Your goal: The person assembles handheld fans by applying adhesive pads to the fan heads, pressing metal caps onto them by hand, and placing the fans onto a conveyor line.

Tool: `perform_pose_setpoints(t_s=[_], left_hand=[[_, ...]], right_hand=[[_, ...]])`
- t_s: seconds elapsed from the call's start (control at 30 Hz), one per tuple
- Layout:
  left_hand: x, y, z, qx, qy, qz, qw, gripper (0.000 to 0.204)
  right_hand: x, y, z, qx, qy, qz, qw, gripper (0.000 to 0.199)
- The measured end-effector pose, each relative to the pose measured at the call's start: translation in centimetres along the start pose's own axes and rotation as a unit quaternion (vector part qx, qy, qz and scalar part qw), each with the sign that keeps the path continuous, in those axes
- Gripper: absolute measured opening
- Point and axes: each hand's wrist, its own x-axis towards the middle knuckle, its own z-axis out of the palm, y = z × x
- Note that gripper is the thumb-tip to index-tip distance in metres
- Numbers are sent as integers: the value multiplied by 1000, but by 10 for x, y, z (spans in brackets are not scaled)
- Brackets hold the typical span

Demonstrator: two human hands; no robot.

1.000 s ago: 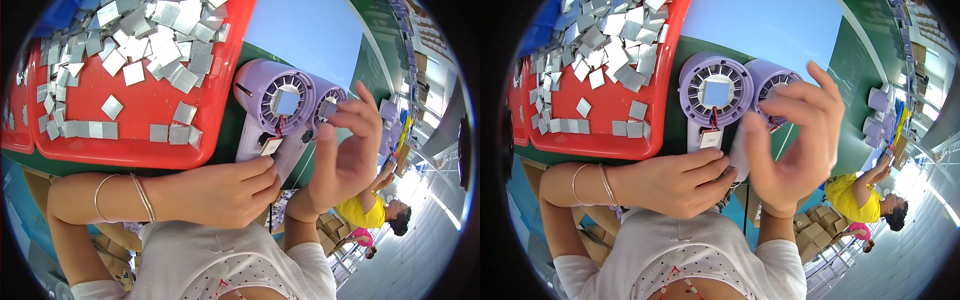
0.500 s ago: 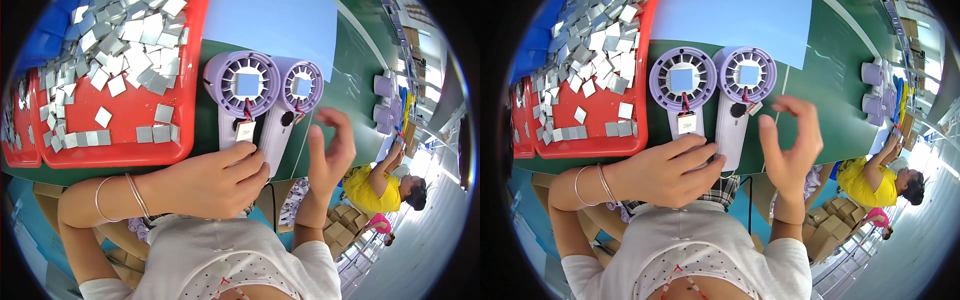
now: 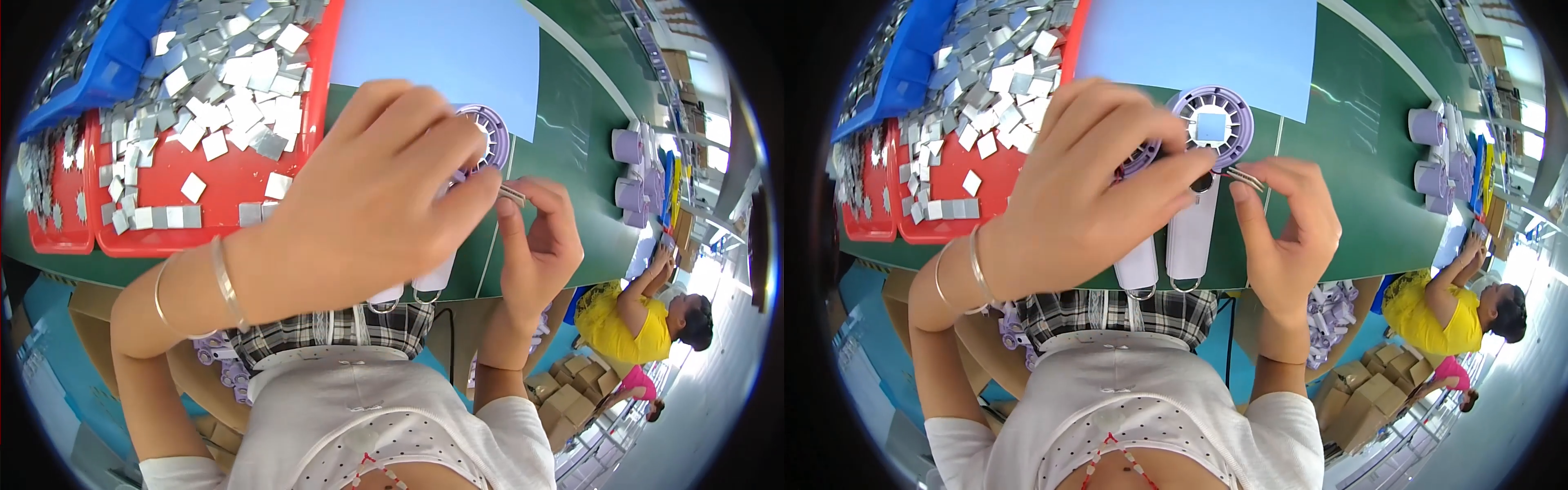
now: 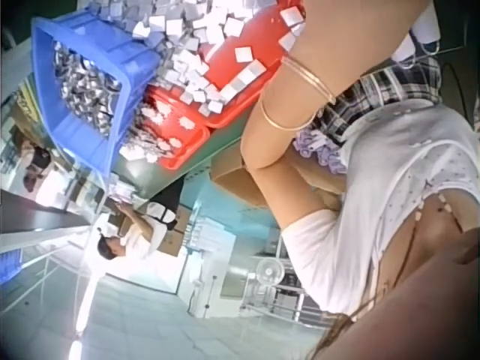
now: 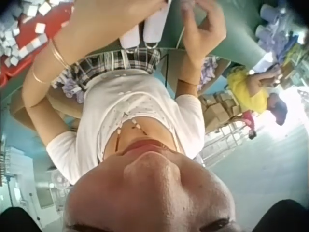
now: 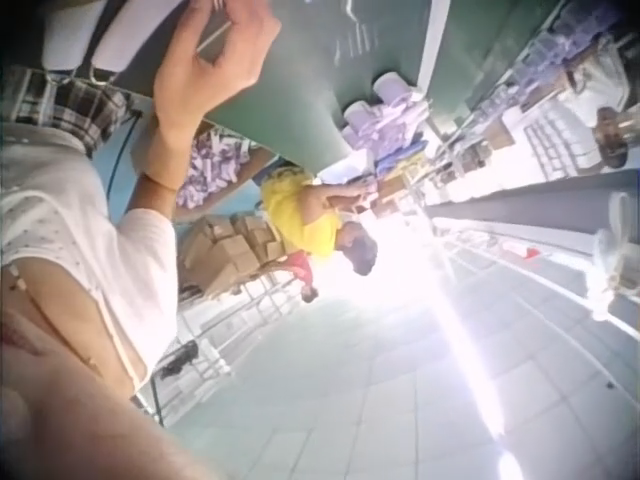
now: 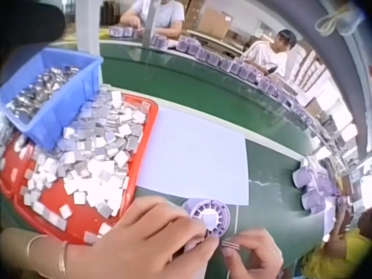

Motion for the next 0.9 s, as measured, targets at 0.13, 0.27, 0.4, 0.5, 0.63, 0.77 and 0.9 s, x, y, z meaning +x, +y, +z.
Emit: perform_pose_setpoints(t_s=[0.13,0.27,0.4,0.5,0.63,0.77,0.9], left_hand=[[12,-1,6,3,-115,-30,993,22],[12,-7,11,-10,-104,-45,994,8],[13,-10,20,11,-42,-11,999,4],[13,-8,24,59,-40,16,997,4],[9,-8,29,81,-6,21,996,4],[5,-8,31,82,16,17,996,5],[2,-7,29,51,14,-5,999,6]], right_hand=[[12,-4,-5,-24,-35,-42,998,16],[22,3,-8,27,-85,-67,994,17],[30,8,-14,102,-154,-32,982,19],[33,8,-15,118,-184,-16,976,19],[33,-1,-7,104,-123,-14,987,22],[39,3,-8,-49,-105,-179,977,27],[45,-2,-8,-132,-138,-254,948,29]])
